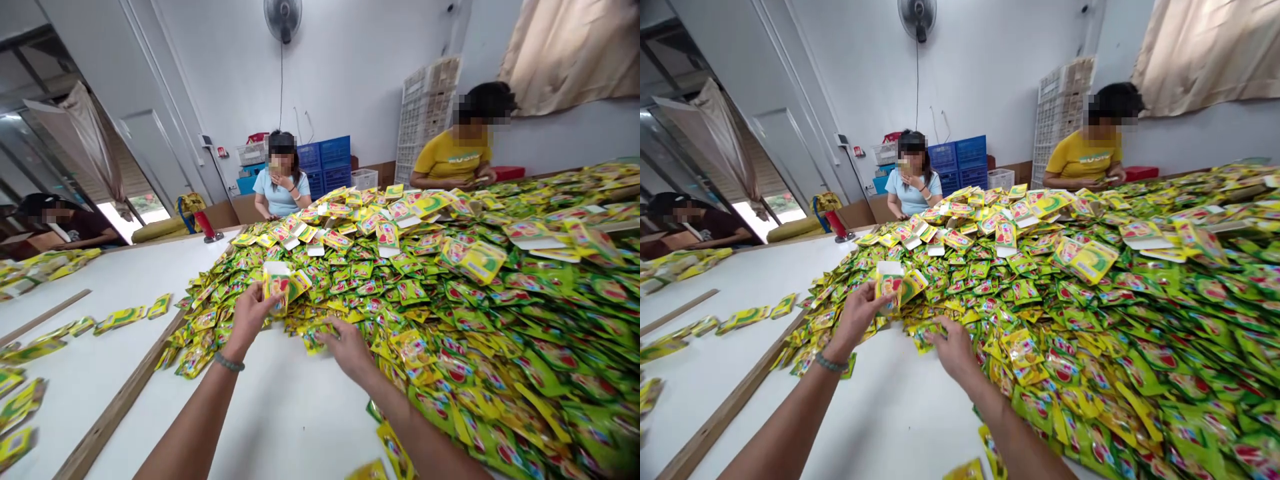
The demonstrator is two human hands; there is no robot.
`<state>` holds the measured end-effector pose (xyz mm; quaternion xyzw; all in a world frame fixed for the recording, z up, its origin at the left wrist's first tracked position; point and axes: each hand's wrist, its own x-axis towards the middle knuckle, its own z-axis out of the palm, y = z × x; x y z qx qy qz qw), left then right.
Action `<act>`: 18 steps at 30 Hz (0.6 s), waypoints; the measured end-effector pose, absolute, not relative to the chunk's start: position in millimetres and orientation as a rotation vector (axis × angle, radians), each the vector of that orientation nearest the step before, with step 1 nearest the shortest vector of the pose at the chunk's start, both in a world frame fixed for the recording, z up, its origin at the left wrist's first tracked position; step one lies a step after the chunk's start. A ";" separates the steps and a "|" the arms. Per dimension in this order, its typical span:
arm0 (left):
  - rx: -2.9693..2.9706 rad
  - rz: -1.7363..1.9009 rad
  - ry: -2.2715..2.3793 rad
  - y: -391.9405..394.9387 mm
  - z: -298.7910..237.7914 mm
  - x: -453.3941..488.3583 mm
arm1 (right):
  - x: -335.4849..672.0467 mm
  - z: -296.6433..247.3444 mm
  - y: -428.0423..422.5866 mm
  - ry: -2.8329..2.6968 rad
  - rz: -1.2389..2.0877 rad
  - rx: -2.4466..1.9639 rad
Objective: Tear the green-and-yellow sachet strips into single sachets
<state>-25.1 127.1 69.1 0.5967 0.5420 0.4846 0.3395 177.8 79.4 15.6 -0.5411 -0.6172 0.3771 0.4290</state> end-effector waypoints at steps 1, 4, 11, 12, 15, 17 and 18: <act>1.562 1.197 1.383 111.7 62.8 -28.2 | 179.0 17.2 80.3 -1.516 0.920 -1.317; 1.599 0.956 1.337 72.1 41.7 -28.6 | 180.5 18.1 82.7 -1.426 0.839 -1.243; 1.236 1.005 1.278 40.2 4.8 -19.3 | 184.6 7.3 83.8 -1.724 0.973 -1.258; 1.219 0.997 1.259 40.0 2.9 -19.9 | 185.8 7.6 83.2 -1.765 0.984 -1.252; 1.223 0.935 1.197 39.8 0.3 -20.2 | 185.3 10.7 80.1 -1.866 0.959 -1.246; 1.228 0.896 1.177 39.4 -1.1 -17.6 | 180.5 11.4 77.4 -1.888 0.921 -1.282; 1.227 0.891 1.167 39.3 -1.9 -15.5 | 177.3 10.7 76.3 -1.877 0.904 -1.308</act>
